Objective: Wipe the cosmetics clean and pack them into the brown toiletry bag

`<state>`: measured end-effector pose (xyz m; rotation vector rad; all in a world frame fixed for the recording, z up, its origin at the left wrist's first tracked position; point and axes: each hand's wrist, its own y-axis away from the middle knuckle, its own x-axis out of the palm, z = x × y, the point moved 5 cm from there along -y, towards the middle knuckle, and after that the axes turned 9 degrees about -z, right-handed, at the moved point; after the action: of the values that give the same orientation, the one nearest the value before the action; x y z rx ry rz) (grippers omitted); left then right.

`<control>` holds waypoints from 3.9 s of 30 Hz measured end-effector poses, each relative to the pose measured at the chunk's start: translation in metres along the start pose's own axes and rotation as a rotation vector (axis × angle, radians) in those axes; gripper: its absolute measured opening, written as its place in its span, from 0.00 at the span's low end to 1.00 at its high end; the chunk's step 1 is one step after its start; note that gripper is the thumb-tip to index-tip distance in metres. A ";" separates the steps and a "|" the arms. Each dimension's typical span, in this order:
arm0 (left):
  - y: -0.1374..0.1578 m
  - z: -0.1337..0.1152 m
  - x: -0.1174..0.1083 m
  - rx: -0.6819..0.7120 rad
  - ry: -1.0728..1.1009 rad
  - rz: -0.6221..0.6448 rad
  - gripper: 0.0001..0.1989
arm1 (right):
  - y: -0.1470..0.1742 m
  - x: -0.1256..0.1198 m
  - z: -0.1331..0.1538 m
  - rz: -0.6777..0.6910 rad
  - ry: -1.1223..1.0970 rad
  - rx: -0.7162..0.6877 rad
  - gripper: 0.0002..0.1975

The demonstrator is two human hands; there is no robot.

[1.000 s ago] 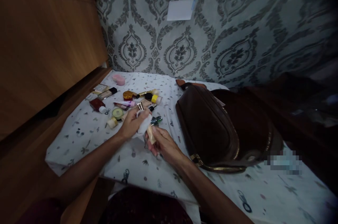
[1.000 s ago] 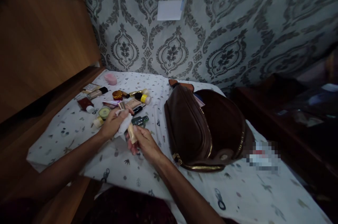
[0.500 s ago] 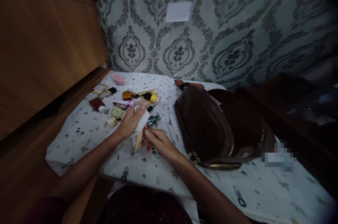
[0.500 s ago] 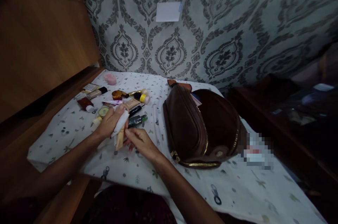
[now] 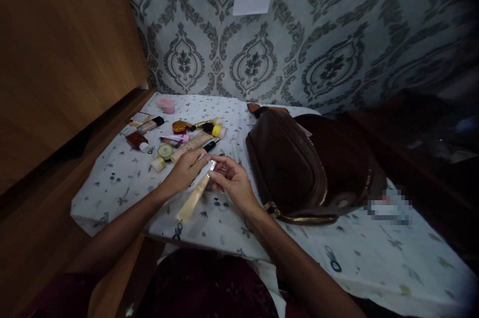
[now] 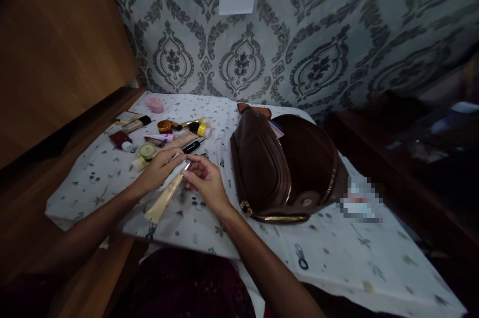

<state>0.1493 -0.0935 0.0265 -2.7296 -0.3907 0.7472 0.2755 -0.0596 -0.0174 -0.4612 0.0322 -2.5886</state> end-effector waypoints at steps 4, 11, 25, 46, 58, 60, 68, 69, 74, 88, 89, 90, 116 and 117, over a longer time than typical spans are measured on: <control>0.004 0.007 0.003 -0.081 0.070 -0.005 0.13 | -0.002 -0.001 -0.002 -0.012 -0.074 0.032 0.16; 0.024 0.013 0.022 -0.280 0.287 0.096 0.20 | 0.000 -0.001 -0.002 0.015 -0.096 0.040 0.18; 0.070 -0.003 0.002 -0.314 0.162 0.304 0.23 | 0.001 -0.007 0.019 -0.180 -0.176 -0.053 0.22; 0.045 -0.111 0.079 0.283 -0.133 0.396 0.14 | 0.119 -0.128 0.199 -0.419 0.377 -0.355 0.20; 0.031 -0.129 0.127 0.811 -0.923 0.314 0.37 | 0.115 -0.180 0.223 -0.315 1.091 -0.425 0.04; 0.034 -0.127 0.125 0.849 -0.893 0.278 0.37 | 0.105 -0.178 0.223 -0.282 1.102 -0.418 0.04; 0.036 -0.124 0.127 0.880 -0.886 0.234 0.38 | 0.049 -0.158 0.211 -0.120 1.101 -0.472 0.09; 0.036 -0.124 0.127 0.880 -0.889 0.236 0.39 | 0.041 -0.155 0.207 -0.107 1.113 -0.475 0.09; 0.036 -0.125 0.128 0.864 -0.890 0.257 0.45 | 0.007 -0.142 0.190 -0.100 1.171 -0.490 0.12; 0.036 -0.117 0.127 0.865 -0.873 0.308 0.44 | -0.014 -0.142 0.174 -0.214 1.129 -0.290 0.19; 0.036 -0.117 0.127 0.862 -0.876 0.307 0.45 | -0.013 -0.142 0.174 -0.208 1.135 -0.275 0.19; 0.036 -0.117 0.127 0.856 -0.881 0.303 0.45 | -0.012 -0.142 0.173 -0.200 1.144 -0.270 0.18; 0.037 -0.120 0.128 0.887 -0.854 0.259 0.51 | -0.023 -0.121 0.178 -0.102 1.408 -0.421 0.14; 0.037 -0.120 0.128 0.887 -0.851 0.262 0.51 | -0.024 -0.120 0.177 -0.089 1.426 -0.431 0.15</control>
<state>0.3257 -0.1090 0.0547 -1.5523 0.1441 1.6521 0.4199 0.0306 0.1143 1.3048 1.0395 -2.4063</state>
